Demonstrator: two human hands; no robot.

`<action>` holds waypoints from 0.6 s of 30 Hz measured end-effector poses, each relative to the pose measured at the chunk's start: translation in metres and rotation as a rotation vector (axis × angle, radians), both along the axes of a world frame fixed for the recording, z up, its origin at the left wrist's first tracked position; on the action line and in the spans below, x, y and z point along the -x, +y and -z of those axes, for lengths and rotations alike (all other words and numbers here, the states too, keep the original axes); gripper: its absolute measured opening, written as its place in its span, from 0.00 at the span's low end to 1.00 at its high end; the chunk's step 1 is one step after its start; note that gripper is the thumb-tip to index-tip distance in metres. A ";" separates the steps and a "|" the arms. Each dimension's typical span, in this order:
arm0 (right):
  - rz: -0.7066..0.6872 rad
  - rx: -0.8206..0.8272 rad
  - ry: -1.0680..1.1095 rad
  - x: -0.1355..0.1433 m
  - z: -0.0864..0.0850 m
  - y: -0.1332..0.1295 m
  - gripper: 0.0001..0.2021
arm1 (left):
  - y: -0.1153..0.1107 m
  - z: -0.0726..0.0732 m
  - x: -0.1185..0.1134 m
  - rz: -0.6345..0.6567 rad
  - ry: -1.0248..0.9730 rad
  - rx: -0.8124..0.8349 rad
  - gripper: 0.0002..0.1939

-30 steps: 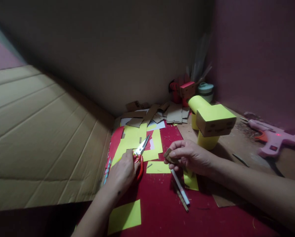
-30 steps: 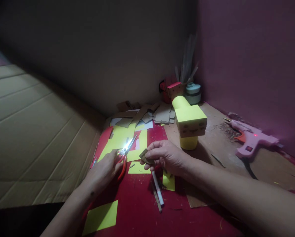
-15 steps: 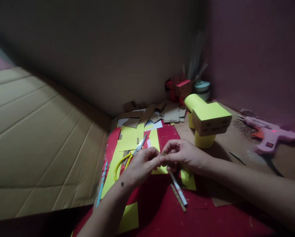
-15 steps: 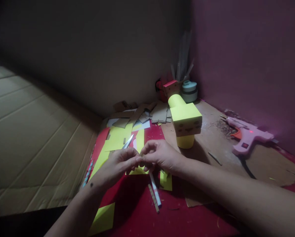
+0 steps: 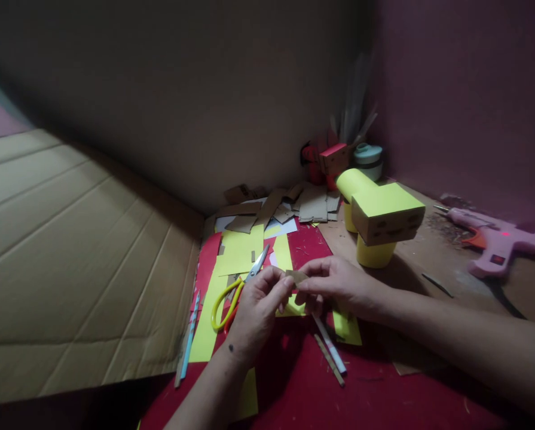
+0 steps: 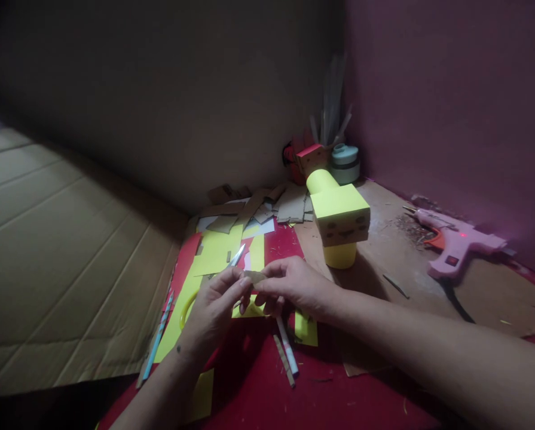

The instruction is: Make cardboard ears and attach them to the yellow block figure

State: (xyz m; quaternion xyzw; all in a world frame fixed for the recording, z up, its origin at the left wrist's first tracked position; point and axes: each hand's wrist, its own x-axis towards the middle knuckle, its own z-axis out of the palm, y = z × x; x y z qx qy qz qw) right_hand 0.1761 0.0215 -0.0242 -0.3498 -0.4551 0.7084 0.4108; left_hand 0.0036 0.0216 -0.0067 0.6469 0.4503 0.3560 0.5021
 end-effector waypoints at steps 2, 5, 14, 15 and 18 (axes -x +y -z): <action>0.052 -0.009 -0.004 0.001 0.001 0.000 0.09 | -0.002 0.002 -0.002 -0.053 -0.022 -0.027 0.12; 0.131 -0.034 -0.008 0.001 0.004 0.001 0.08 | -0.005 0.005 -0.007 -0.114 -0.057 -0.054 0.10; 0.180 -0.163 -0.171 -0.005 -0.002 -0.001 0.03 | -0.002 0.002 -0.007 -0.068 -0.100 0.050 0.10; 0.172 -0.172 -0.190 -0.005 -0.003 -0.001 0.03 | -0.001 0.000 -0.006 -0.064 -0.107 0.055 0.10; 0.166 -0.198 -0.232 -0.004 -0.003 -0.003 0.04 | -0.001 -0.003 -0.005 -0.055 -0.123 0.073 0.06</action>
